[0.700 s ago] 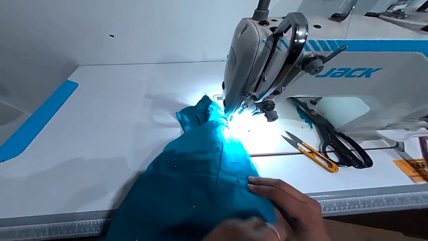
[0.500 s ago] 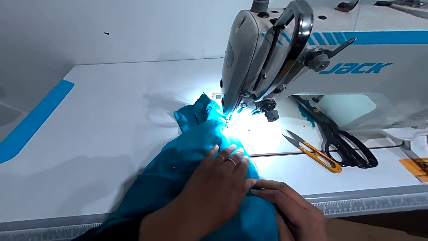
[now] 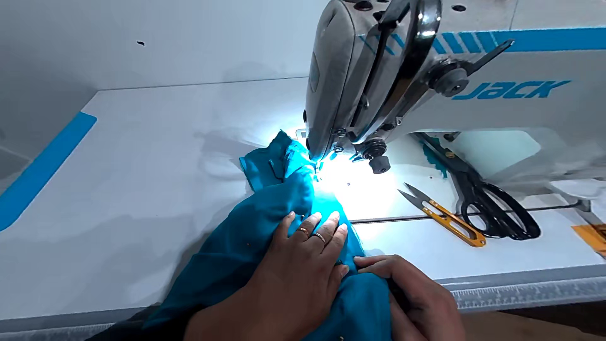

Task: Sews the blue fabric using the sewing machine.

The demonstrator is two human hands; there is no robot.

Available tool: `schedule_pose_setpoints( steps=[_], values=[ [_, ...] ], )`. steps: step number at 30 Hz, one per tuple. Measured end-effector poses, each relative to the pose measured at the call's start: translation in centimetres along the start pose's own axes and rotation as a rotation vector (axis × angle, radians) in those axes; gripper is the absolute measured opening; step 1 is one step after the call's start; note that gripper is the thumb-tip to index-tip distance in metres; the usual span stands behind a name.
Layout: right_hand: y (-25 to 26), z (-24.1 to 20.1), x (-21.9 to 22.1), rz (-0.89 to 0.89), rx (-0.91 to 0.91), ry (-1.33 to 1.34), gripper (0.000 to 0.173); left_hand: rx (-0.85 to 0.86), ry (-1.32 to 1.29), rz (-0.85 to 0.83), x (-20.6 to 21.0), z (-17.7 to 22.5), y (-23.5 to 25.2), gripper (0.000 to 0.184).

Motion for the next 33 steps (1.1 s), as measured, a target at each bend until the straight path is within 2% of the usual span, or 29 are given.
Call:
schedule_pose_setpoints(
  steps=[5,13,20,27,33],
  values=[
    [-0.1,-0.8,-0.3,-0.173,-0.009,-0.124,0.023,0.055,-0.001,0.154,1.1,-0.8,-0.8,0.047],
    [-0.4,-3.4,3.5,-0.125,-0.112,-0.216,0.020,0.332,-0.083,0.049,0.2,-5.4,-1.7,0.049],
    [1.3,-2.9,3.3,-0.167,-0.099,-0.260,0.022,0.337,-0.119,0.066,0.1,-6.0,-0.1,0.049],
    [3.0,-2.0,3.2,-0.127,-0.079,-0.276,0.020,0.349,-0.124,0.091,-0.2,-7.2,1.6,0.047],
    [4.6,-1.5,3.2,-0.115,-0.070,-0.310,0.025,0.370,-0.109,0.126,-0.7,-8.3,3.2,0.044]
  ],
)
Point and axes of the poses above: each hand's wrist, its own y-axis towards the middle knuckle, its own x-axis out of the palm, z = x × y, the point moved 8 cm from there along y, towards the middle knuckle, and after that the axes turned 2 degrees about -y, right-handed, at the moved point
